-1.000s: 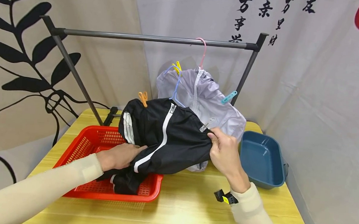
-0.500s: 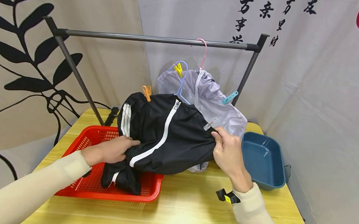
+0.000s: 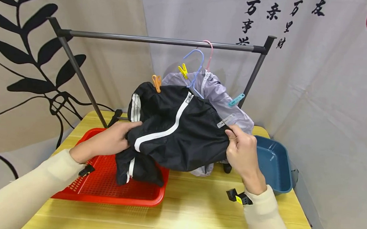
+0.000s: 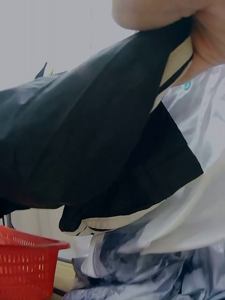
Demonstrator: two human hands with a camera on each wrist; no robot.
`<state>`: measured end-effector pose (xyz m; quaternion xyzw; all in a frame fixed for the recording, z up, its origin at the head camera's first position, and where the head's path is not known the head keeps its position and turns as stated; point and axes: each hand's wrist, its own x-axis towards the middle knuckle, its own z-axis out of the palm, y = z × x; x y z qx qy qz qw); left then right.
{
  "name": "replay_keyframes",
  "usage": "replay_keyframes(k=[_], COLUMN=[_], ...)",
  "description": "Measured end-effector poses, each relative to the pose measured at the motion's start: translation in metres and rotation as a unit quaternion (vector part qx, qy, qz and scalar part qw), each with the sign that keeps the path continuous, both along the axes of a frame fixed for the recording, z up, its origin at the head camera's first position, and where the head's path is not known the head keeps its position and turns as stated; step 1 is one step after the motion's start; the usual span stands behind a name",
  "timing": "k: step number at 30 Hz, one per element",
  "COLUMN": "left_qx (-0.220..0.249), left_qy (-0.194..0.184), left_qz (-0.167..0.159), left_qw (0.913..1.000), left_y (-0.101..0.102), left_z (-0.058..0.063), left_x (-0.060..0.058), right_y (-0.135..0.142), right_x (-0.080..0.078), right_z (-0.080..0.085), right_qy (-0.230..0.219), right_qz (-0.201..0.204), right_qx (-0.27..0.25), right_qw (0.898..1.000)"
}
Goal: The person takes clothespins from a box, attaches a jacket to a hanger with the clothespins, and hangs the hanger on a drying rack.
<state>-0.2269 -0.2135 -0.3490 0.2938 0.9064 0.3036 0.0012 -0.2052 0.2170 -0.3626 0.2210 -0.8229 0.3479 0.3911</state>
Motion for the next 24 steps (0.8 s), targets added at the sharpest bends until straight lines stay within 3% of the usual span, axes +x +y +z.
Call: replay_keyframes(k=[6, 12, 16, 19, 21, 24], left_qx=[0.067, 0.179, 0.249, 0.272, 0.268, 0.240], left_qy=[0.017, 0.006, -0.019, -0.052, -0.072, -0.085], left_qz=[0.050, 0.081, 0.077, 0.071, 0.057, 0.026], left_qw=[0.9964, 0.9805, 0.9653, 0.9584, 0.9590, 0.9666], left_y=[0.017, 0.046, 0.072, 0.088, 0.096, 0.103], left_z=[0.014, 0.010, 0.000, -0.010, -0.016, -0.024], left_x=[0.001, -0.002, -0.007, -0.013, -0.020, -0.035], right_y=[0.004, 0.008, 0.009, 0.010, 0.010, 0.010], right_x=[0.000, 0.001, 0.001, 0.000, -0.002, -0.003], right_z=[0.010, 0.019, 0.024, 0.027, 0.028, 0.028], right_qy=[0.019, 0.018, 0.014, 0.021, 0.028, 0.036], right_qz=[-0.008, -0.015, -0.021, -0.027, -0.031, -0.037], right_qx=[-0.001, 0.009, 0.023, 0.034, 0.037, 0.038], right_qw=[1.000, 1.000, 0.999, 0.999, 0.998, 0.998])
